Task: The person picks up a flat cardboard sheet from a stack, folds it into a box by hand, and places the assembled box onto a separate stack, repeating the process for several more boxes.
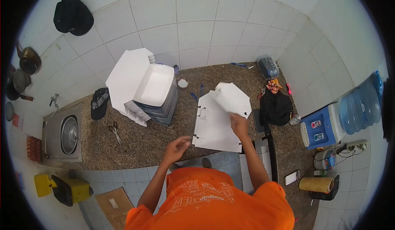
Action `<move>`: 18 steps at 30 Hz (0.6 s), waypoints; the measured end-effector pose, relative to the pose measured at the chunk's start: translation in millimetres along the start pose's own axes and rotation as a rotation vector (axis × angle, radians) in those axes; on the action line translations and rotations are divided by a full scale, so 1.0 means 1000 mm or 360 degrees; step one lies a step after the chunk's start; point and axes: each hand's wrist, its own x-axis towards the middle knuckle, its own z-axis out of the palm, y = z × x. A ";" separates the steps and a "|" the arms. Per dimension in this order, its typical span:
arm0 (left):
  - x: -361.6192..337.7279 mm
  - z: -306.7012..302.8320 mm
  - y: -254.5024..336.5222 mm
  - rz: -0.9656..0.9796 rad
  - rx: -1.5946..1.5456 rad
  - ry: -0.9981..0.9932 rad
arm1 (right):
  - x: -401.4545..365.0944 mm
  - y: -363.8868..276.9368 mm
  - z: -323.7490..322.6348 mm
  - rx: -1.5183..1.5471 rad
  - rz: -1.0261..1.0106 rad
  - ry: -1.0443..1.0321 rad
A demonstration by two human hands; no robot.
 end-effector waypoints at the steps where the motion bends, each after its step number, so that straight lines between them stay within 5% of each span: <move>1: 0.011 0.004 0.011 -0.0006 -0.0004 0.0000 | -0.002 -0.022 -0.011 0.0105 -0.0103 0.0456; 3: 0.033 0.005 0.031 -0.0360 -0.1409 -0.0079 | -0.031 -0.053 -0.019 0.0205 -0.0235 0.0297; 6: 0.065 0.016 0.020 -0.0731 -0.1532 -0.0195 | -0.091 -0.082 -0.003 0.0030 -0.0605 -0.0314; 7: 0.075 0.010 0.028 -0.0942 -0.0924 -0.0327 | -0.102 -0.100 -0.011 -0.0012 -0.0750 -0.0534; 9: 0.076 0.026 0.007 -0.0749 -0.0747 -0.0171 | -0.118 -0.081 0.000 -0.0039 -0.0665 -0.0515; 11: 0.060 0.028 -0.001 -0.0620 -0.0793 -0.0241 | -0.128 -0.015 0.033 -0.0159 0.0323 0.0420; 12: 0.057 0.028 -0.001 -0.0500 -0.0841 -0.0304 | -0.125 -0.011 0.025 0.0240 0.0886 0.0464; 13: 0.057 0.029 -0.001 -0.0502 -0.0838 -0.0322 | -0.125 -0.005 0.016 0.0235 0.0900 0.0476; 15: 0.061 0.026 0.007 -0.0564 -0.0813 -0.0151 | -0.120 -0.005 0.000 0.1542 0.1007 0.0268; 17: 0.073 0.036 0.016 -0.0555 -0.0626 -0.0021 | -0.111 -0.025 -0.019 0.1513 0.0895 0.0276; 18: 0.077 0.053 0.016 -0.0141 -0.0193 0.0292 | -0.106 -0.038 -0.022 0.1121 0.0812 0.0192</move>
